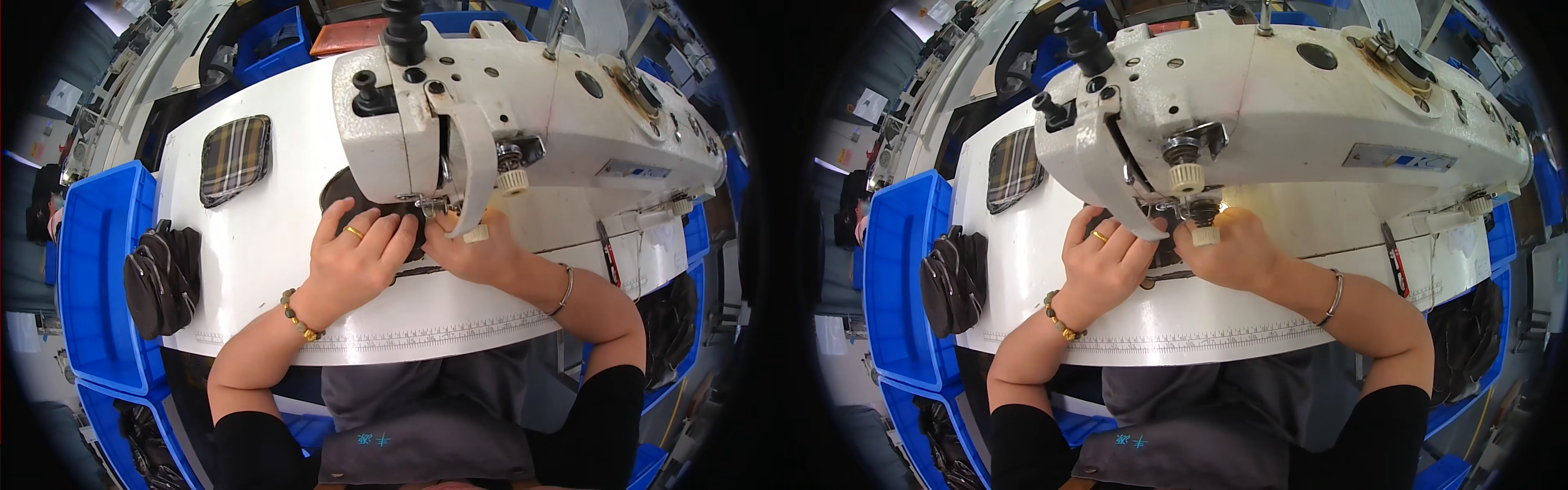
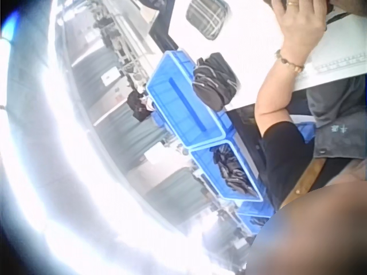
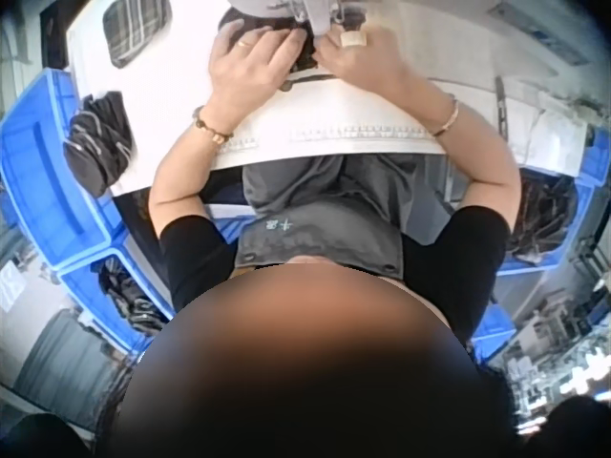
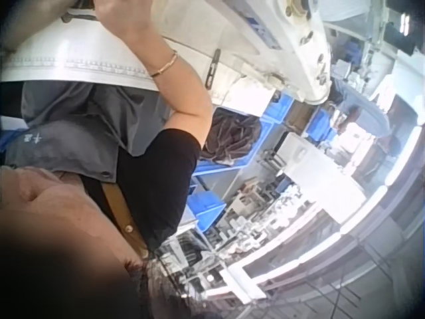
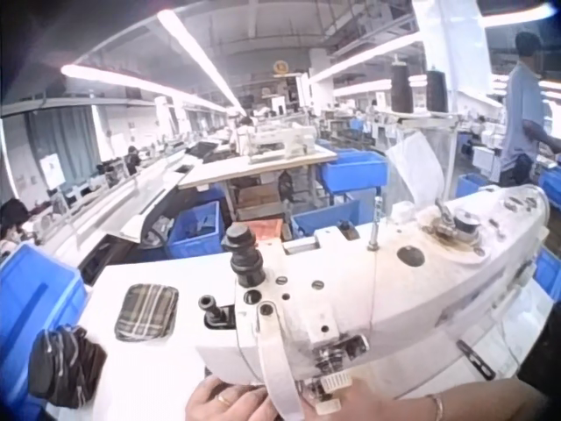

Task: Operating an industrial sewing machine to assemble small leather or fabric pouches.

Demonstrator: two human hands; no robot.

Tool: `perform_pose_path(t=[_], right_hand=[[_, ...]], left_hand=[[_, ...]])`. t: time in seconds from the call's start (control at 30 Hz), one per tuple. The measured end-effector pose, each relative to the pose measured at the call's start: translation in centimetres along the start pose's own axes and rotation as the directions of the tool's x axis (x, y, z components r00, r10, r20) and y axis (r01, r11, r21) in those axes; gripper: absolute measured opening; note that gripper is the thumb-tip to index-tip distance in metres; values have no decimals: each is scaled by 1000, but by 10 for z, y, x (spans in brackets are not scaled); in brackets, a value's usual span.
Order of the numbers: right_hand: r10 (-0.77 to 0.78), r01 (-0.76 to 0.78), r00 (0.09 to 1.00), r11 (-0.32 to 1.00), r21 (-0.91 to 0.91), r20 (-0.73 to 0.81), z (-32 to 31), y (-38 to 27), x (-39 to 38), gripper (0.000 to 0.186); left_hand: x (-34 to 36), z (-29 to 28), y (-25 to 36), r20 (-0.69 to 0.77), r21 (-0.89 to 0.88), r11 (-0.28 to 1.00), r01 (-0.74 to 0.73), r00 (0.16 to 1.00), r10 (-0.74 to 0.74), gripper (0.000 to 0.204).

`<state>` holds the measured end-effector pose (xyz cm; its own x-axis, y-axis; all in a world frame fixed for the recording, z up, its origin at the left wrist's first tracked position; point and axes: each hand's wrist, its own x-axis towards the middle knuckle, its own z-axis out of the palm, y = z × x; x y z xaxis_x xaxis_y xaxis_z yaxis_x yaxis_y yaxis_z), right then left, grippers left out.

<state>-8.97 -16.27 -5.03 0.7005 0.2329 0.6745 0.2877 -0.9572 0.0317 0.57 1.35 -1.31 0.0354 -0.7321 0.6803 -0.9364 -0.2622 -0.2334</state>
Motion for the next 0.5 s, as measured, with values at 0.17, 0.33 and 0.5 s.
perform_pose_path(t=[0.17, 0.33, 0.5], right_hand=[[-118, 122, 988, 992, -35, 102, -4, 0, -1, 11], [-91, 91, 994, 996, 11, 53, -8, 3, 3, 11], [-58, 56, 995, 998, -24, -76, -4, 1, 1, 8]], left_hand=[[-1, 4, -7, 41, -72, 997, 1, 999, 2, 17], [2, 12, -8, 78, -213, 976, 49, 996, -33, 18], [-2, 9, -10, 10, -176, 984, -16, 1000, 18, 14]])
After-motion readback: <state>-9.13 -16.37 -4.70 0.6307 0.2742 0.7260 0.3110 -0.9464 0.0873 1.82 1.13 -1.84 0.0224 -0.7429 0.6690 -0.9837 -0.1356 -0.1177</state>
